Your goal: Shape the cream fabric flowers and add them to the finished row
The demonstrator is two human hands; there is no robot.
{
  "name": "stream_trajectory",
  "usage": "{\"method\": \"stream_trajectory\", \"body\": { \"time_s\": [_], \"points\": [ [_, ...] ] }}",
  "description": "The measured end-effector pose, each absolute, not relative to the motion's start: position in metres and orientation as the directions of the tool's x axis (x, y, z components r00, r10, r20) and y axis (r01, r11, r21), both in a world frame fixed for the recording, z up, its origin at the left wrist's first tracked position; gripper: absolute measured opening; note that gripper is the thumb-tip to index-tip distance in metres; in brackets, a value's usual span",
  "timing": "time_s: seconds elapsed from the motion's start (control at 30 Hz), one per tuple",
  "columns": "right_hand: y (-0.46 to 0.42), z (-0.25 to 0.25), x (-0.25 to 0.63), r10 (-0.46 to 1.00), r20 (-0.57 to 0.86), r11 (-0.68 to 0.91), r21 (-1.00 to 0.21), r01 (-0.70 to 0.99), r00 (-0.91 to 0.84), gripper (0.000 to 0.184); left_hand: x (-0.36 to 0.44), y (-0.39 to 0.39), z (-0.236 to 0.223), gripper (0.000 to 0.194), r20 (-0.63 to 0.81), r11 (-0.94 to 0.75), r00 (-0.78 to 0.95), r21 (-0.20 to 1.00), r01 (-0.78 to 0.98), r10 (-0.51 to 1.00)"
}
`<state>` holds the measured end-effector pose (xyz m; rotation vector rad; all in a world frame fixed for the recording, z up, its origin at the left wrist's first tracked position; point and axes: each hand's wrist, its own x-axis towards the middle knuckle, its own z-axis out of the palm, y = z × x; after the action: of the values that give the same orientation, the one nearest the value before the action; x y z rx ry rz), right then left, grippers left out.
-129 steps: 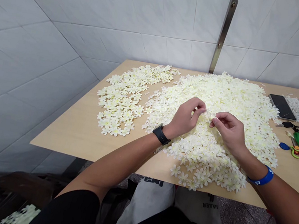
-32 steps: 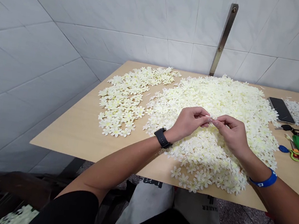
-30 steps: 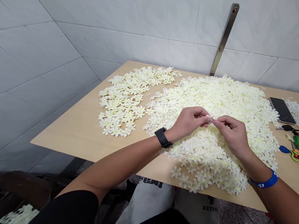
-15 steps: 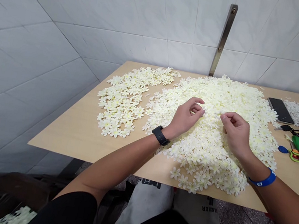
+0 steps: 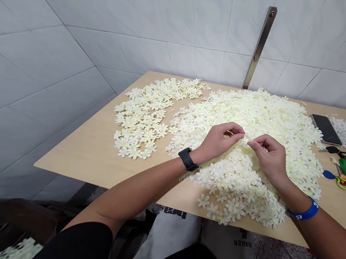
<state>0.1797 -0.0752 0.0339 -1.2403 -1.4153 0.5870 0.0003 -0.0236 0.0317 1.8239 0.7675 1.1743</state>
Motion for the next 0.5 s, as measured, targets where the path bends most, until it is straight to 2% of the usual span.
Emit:
{"method": "stream_trajectory", "body": {
  "time_s": [0.2, 0.4, 0.5],
  "points": [
    [-0.0748, 0.0347, 0.1801, 0.896, 0.418, 0.346, -0.868, 0.356, 0.150, 0.040, -0.0010, -0.0229, 0.0307, 0.014, 0.419, -0.467, 0.368, 0.883, 0.047, 0.830],
    [-0.0745, 0.0340, 0.1804, 0.900, 0.413, 0.345, -0.870, 0.353, 0.137, 0.043, 0.0002, -0.0238, 0.0328, 0.024, 0.374, -0.375, 0.498, 0.921, -0.103, 0.782],
    [-0.0750, 0.0347, 0.1805, 0.903, 0.412, 0.352, -0.872, 0.339, 0.124, 0.043, -0.0014, -0.0200, 0.0344, 0.023, 0.336, -0.336, 0.523, 0.937, -0.099, 0.783]
  ]
}}
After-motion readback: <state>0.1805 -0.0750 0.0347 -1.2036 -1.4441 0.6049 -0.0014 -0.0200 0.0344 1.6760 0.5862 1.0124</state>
